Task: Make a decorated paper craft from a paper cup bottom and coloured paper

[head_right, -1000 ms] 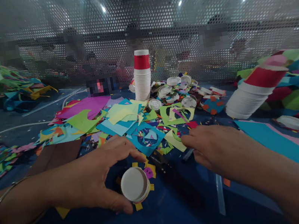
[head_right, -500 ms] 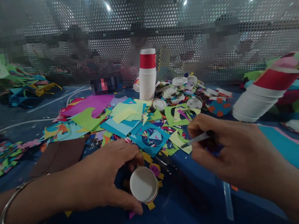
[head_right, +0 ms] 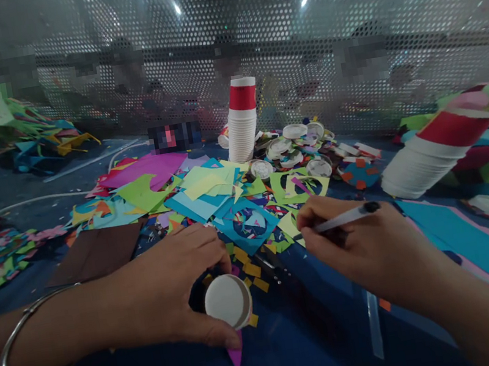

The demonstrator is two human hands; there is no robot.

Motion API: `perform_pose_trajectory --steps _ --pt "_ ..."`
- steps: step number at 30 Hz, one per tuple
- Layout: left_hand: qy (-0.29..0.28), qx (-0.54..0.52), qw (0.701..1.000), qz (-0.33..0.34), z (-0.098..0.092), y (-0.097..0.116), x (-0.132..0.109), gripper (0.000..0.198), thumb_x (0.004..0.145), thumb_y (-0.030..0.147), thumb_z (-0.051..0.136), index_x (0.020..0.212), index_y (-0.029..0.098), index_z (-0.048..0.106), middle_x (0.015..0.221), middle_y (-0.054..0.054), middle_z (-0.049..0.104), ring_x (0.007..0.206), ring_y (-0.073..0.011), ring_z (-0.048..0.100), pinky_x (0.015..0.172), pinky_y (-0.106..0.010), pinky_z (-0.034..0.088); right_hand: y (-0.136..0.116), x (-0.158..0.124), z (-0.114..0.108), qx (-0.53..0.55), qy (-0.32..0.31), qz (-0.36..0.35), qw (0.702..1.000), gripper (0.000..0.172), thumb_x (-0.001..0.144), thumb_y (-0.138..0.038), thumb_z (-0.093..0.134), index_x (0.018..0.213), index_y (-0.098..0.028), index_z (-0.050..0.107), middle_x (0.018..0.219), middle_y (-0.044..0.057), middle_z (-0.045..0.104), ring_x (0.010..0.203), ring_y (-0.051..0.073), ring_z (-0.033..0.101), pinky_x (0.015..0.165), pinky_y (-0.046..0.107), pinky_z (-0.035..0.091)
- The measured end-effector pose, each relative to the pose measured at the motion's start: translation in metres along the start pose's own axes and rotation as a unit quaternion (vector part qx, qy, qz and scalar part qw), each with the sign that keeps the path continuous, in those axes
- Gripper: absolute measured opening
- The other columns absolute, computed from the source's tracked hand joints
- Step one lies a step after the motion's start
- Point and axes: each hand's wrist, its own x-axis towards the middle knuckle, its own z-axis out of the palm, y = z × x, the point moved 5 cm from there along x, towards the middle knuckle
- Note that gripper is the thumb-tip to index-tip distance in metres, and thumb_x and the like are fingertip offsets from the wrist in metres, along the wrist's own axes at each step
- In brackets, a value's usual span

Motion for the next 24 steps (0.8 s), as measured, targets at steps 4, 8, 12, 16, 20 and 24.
perform_pose_trajectory --steps 4,8,12,16,20,24 --pt "-0.002 0.007 1.0 -0.01 -0.003 0.002 -0.002 0.068 0.066 0.078 0.069 0.103 0.022 0.061 0.1 -0.004 0.059 0.093 -0.025 0.053 0.077 -0.034 0.039 -0.021 -0.004 -0.011 0.021 0.052 -0.038 0.998 0.014 0.093 -0.034 0.053 0.085 -0.024 0.06 0.074 -0.002 0.064 0.062 0.015 0.061 0.054 0.026 0.043" --pt "-0.047 -0.026 0.998 -0.032 -0.006 0.0 -0.003 0.064 0.065 0.07 0.076 0.107 0.024 0.061 0.102 -0.002 0.06 0.093 -0.0227 0.054 0.074 -0.031 0.04 -0.038 -0.011 -0.009 0.086 0.057 -0.032 0.994 0.016 0.094 -0.038 0.055 0.086 -0.025 0.062 0.069 -0.003 0.063 0.055 0.013 0.056 0.05 0.025 0.041" --pt "-0.06 -0.065 0.996 -0.028 -0.006 -0.004 -0.004 0.058 0.068 0.058 0.079 0.111 0.025 0.059 0.105 -0.001 0.06 0.095 -0.0201 0.055 0.074 -0.028 0.041 -0.049 -0.016 0.002 0.153 0.025 -0.037 0.987 0.012 0.093 -0.034 0.055 0.087 -0.029 0.063 0.071 -0.003 0.067 0.055 0.015 0.059 0.047 0.025 0.044" --pt "-0.069 -0.093 0.993 -0.039 -0.005 -0.008 -0.003 0.054 0.069 0.053 0.078 0.111 0.024 0.059 0.105 0.0 0.06 0.093 -0.0175 0.056 0.071 -0.026 0.043 -0.056 -0.017 0.008 0.177 -0.003 -0.066 0.982 0.006 0.092 -0.031 0.057 0.09 -0.03 0.062 0.075 -0.004 0.069 0.055 0.014 0.062 0.049 0.025 0.049" --pt "-0.082 -0.099 0.991 -0.044 -0.004 -0.007 -0.001 0.052 0.068 0.051 0.079 0.107 0.024 0.059 0.099 0.001 0.06 0.087 -0.0157 0.056 0.065 -0.024 0.042 -0.062 -0.018 0.014 0.161 -0.026 -0.086 0.983 0.009 0.093 -0.028 0.054 0.092 -0.028 0.063 0.08 -0.002 0.071 0.064 0.015 0.067 0.05 0.024 0.05" --pt "-0.084 -0.103 0.99 -0.04 -0.004 -0.006 0.0 0.048 0.069 0.052 0.077 0.104 0.023 0.059 0.096 0.001 0.061 0.084 -0.0156 0.056 0.062 -0.025 0.041 -0.066 -0.017 0.019 0.148 -0.015 -0.109 0.983 0.008 0.092 -0.023 0.055 0.093 -0.026 0.063 0.081 -0.002 0.071 0.065 0.015 0.068 0.053 0.024 0.051"
